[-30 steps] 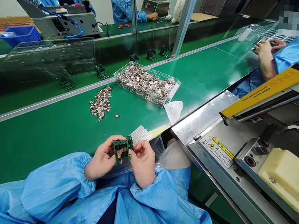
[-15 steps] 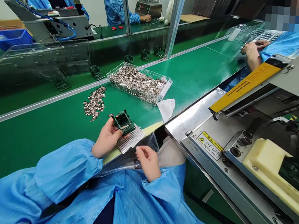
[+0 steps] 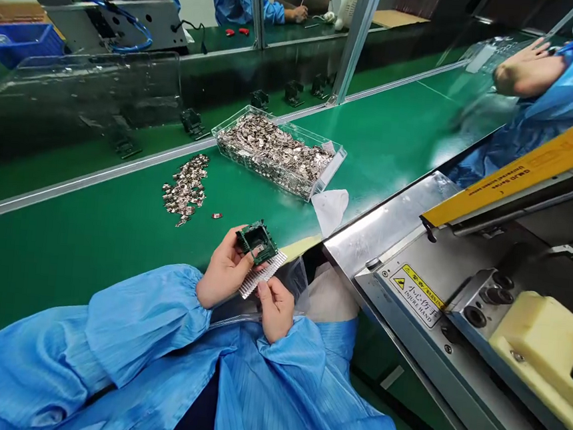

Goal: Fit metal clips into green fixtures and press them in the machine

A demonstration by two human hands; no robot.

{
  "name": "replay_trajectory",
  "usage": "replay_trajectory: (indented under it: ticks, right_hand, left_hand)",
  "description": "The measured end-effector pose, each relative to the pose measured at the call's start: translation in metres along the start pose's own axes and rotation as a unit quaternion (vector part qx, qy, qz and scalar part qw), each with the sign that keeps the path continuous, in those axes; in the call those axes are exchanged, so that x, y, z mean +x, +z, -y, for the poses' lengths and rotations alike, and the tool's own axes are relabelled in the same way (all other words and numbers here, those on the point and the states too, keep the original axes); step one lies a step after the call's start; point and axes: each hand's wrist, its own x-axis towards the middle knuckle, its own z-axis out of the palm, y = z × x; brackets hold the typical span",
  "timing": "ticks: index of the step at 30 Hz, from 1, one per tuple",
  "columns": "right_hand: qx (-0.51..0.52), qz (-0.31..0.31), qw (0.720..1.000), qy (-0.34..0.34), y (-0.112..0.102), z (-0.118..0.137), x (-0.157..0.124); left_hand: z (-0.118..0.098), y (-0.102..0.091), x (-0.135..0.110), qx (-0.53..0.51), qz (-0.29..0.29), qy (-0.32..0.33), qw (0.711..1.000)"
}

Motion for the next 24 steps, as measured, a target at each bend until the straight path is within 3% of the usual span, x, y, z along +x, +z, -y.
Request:
replay_trajectory:
  ticks: [7, 11, 14, 19, 24]
  right_hand:
    - [-0.081, 0.055, 0.994, -0.039, -0.008, -0.001, 0.0]
    - [-0.143, 0.121, 0.982, -0.008, -0.019, -0.005, 0.001]
    - [-0.188, 0.138, 0.972, 0.018, -0.032, -0.001, 0.003]
    - [-0.204, 0.087, 0.975, 0.011, -0.054, 0.043, 0.005]
    - [-0.154, -0.004, 0.98, -0.13, -0.049, 0.083, 0.017]
  left_hand:
    - [-0.001, -0.001, 0.003, 0.0, -0.022, -0.018, 1.0]
    - [-0.011, 0.0, 0.002, -0.061, -0.01, -0.064, 0.996]
    - [-0.015, -0.002, 0.0, -0.111, 0.004, -0.079, 0.991]
    - [-0.009, -0.007, -0.004, -0.112, 0.045, -0.033, 0.992]
    - [-0.004, -0.011, -0.009, -0.051, 0.065, 0.009, 0.996]
